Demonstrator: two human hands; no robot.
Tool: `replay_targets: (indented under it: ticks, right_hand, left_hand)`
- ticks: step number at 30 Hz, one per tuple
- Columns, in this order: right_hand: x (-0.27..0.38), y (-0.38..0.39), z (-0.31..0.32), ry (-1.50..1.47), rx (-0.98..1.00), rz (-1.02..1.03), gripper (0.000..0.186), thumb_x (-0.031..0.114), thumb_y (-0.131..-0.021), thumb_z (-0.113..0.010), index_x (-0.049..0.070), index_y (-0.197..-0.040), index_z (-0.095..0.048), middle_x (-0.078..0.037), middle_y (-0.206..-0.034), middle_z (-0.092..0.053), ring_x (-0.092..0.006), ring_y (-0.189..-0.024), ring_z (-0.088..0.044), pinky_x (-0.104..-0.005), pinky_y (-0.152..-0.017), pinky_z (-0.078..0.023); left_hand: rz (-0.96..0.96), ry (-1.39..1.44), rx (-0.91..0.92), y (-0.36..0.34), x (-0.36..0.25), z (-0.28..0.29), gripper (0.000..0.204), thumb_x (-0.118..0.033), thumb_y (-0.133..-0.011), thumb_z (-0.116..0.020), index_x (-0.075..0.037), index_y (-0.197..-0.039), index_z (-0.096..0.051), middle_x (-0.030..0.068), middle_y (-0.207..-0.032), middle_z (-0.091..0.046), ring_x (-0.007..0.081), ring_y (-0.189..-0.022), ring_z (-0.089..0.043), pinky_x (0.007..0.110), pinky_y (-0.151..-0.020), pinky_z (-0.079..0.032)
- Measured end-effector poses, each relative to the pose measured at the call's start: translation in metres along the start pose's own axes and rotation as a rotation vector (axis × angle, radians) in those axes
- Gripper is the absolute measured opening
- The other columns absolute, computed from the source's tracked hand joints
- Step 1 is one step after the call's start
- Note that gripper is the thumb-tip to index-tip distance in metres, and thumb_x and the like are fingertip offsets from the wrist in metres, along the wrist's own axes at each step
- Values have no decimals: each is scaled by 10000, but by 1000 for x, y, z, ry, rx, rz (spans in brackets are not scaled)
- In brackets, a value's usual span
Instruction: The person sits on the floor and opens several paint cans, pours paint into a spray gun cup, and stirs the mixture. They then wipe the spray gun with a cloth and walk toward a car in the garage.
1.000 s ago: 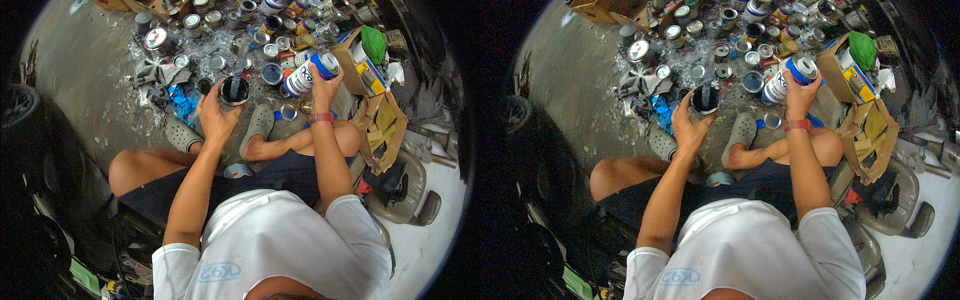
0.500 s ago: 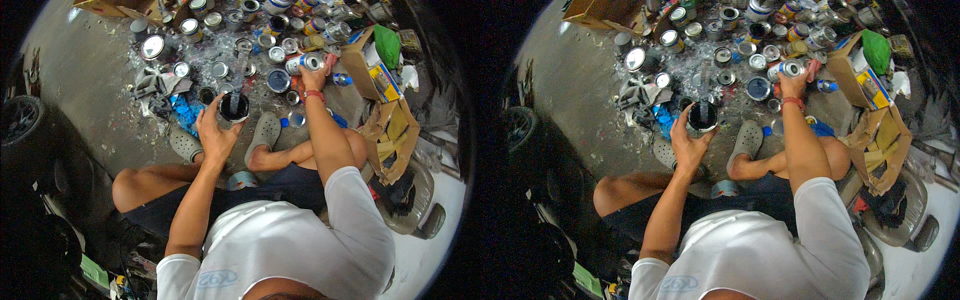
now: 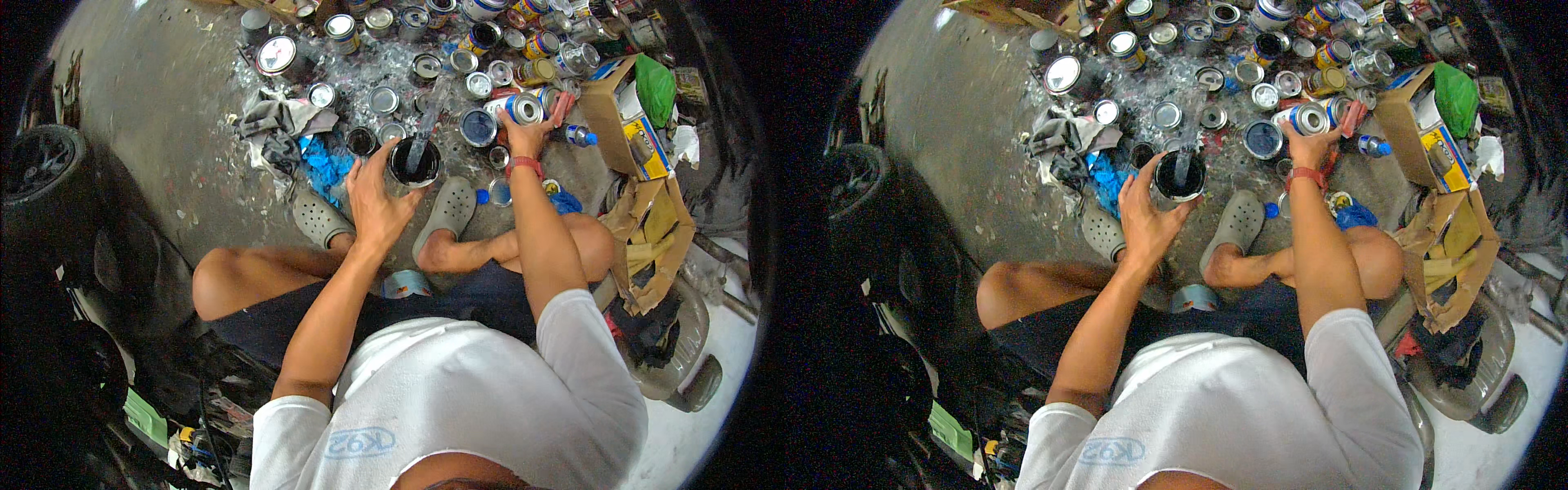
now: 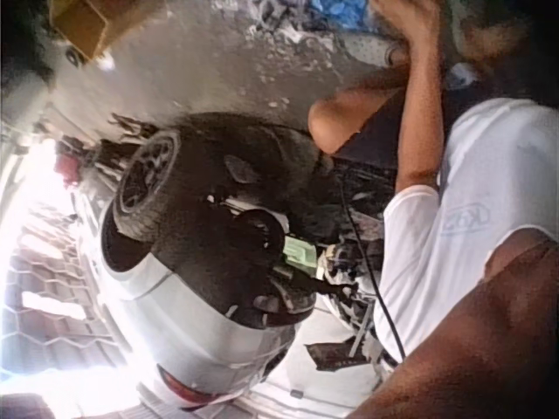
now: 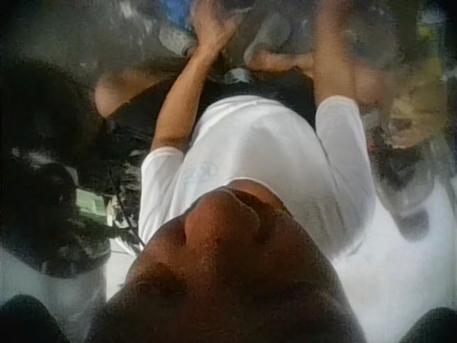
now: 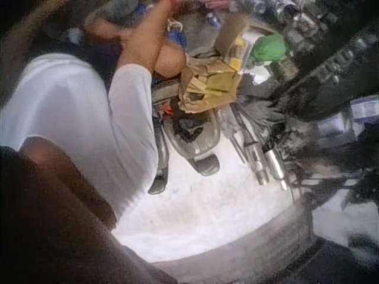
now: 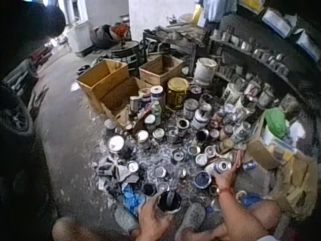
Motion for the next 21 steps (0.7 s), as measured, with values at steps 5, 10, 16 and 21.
replay_targets:
  ticks: [5,10,16,21]
  right_hand:
    - [61,60,5,-773,349,-123,638,266,-923,-816,-44,-1402,-531,-94,-1095,-687,-235,-928,-666,-381,-860,-546]
    - [207,146,43,-430,930,394,358,314,-1005,-707,-12,-1152,-722,-78,-875,-723,-239,-766,-674,-373,-750,-534]
    - [252,188,111,-165,842,875,202,241,-969,-714,52,-1007,-773,-167,-942,-739,-352,-855,-713,-436,-720,-532]
    - [255,209,122,-176,826,842,182,198,-983,-706,41,-1045,-774,-160,-969,-748,-336,-873,-721,-391,-747,-554]
  left_hand:
    - [-11,75,-19,3,-1,5,812,-226,-678,-913,-136,-1414,-585,90,-1296,-710,279,-1238,-645,522,-1175,-325]
    - [-121,97,-23,11,-12,14,782,-208,-673,-900,-159,-1395,-604,73,-1276,-718,281,-1208,-656,520,-1163,-334]
    - [-99,122,0,25,-6,20,770,-212,-665,-903,-171,-1378,-617,79,-1258,-727,287,-1197,-662,522,-1161,-333]
    - [-148,89,-6,36,-4,26,791,-297,-662,-917,-186,-1381,-607,85,-1240,-727,286,-1208,-658,528,-1182,-309]
Point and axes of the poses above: each hand's wrist, its own y-axis away from the middle knuckle, its own z-axis out of the back of the hand, x = y × z, the point moved 8 cm from there along -y, towards the middle knuckle
